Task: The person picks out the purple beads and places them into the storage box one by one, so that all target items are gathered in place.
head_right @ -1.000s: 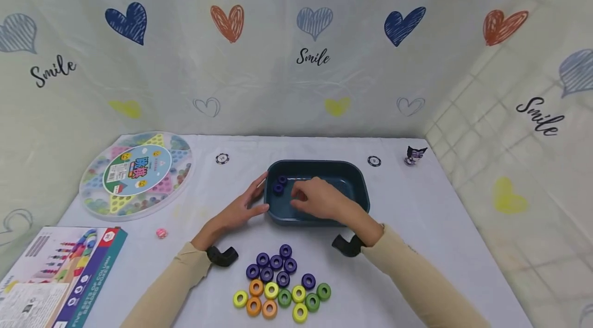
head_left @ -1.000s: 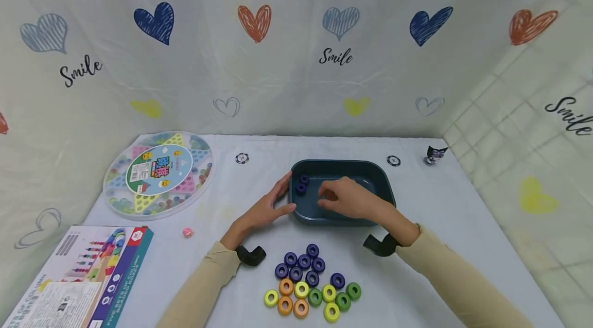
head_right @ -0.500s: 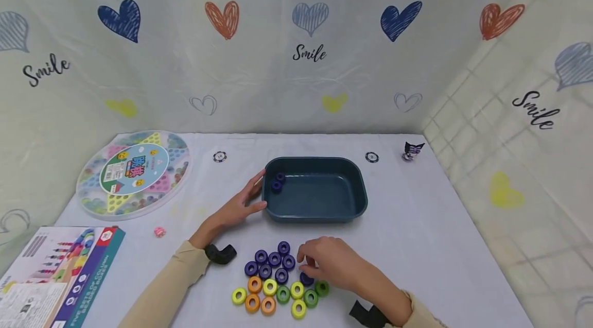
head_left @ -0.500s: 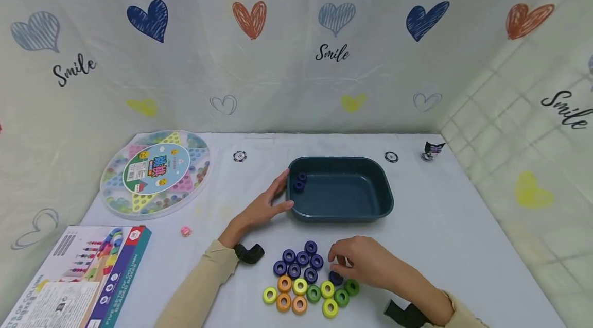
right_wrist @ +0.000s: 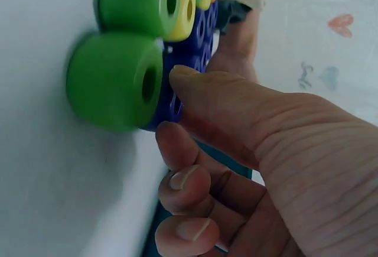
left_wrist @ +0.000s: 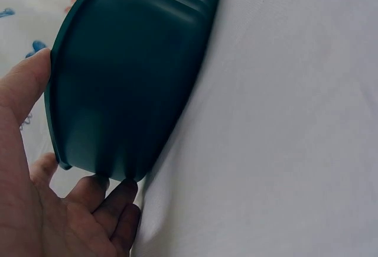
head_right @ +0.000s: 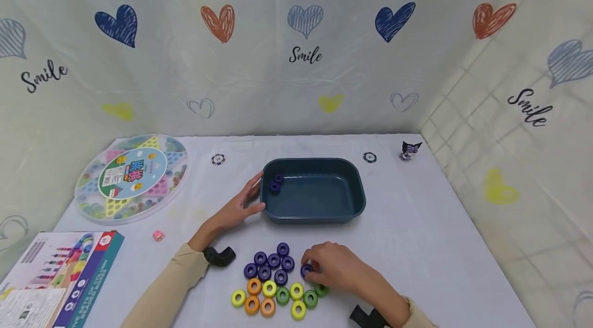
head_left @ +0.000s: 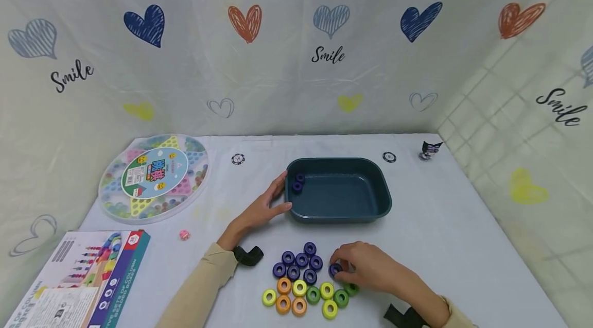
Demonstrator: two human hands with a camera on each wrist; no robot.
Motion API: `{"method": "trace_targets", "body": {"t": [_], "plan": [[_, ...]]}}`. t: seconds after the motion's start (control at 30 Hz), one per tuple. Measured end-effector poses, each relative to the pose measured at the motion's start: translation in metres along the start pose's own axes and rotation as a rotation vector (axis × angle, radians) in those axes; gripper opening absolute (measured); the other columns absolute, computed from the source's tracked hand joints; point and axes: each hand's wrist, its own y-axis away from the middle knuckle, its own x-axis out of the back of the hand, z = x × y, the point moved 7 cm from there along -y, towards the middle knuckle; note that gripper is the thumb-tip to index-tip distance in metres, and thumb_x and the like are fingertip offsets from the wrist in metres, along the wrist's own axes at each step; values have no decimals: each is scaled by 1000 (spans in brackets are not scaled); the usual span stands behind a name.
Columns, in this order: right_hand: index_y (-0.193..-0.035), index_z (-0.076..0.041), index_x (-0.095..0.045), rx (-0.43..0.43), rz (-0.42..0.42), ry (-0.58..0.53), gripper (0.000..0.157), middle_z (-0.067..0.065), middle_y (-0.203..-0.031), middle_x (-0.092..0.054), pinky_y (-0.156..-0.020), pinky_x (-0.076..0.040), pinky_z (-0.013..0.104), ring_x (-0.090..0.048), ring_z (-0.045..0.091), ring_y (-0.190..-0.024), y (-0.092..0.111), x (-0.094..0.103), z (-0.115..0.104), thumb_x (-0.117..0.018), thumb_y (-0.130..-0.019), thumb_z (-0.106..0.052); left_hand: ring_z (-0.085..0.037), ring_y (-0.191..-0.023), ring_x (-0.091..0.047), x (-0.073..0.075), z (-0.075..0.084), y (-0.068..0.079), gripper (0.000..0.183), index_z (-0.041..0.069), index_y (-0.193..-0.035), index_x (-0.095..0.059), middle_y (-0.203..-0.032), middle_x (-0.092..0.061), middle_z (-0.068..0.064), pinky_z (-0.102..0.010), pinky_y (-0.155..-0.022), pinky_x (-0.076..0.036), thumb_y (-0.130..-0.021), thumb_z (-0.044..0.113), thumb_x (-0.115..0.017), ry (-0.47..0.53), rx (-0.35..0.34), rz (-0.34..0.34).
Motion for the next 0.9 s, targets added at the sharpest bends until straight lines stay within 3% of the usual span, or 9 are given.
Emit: {"method": "trace_targets", "body": {"t": [0.3,0.6,0.73,0.9], "plan": [[-99,-17,-65,-62,24,-112,21,-15,-68,-52,-54,-41,21,-46,1,-59,4,7,26,-67,-81,-25,-10,-133,-20,-1,-36,-4,78,28,-146,-6,-149,-15,6,-39,-106,-18,-88,29,-59,-9,0,44],[-105,-15,-62,-75,56,-240,24,-10,-66,-53,-51,-41,21,-46,2,-57,12,9,52,-65,-83,-24,-21,-134,-18,0,6,2,76,10,-146,-4,-149,-13,-14,-43,-105,-18,-89,14,-56,-19,14,-1],[-107,-13,-61,-80,55,-310,29,-8,-69,-56,-52,-43,21,-48,3,-58,13,5,57,-67,-81,-23,-22,-134,-18,0,6,2,77,10,-146,-4,-149,-13,-14,-43,-105,-18,-90,14,-56,-24,18,-5],[-106,-13,-61,-77,74,-317,29,-8,-69,-55,-52,-42,21,-48,2,-58,13,5,58,-68,-80,-25,-20,-134,-18,0,-6,0,78,15,-146,-5,-149,-14,-11,-45,-105,-16,-89,17,-57,3,3,12]]}}
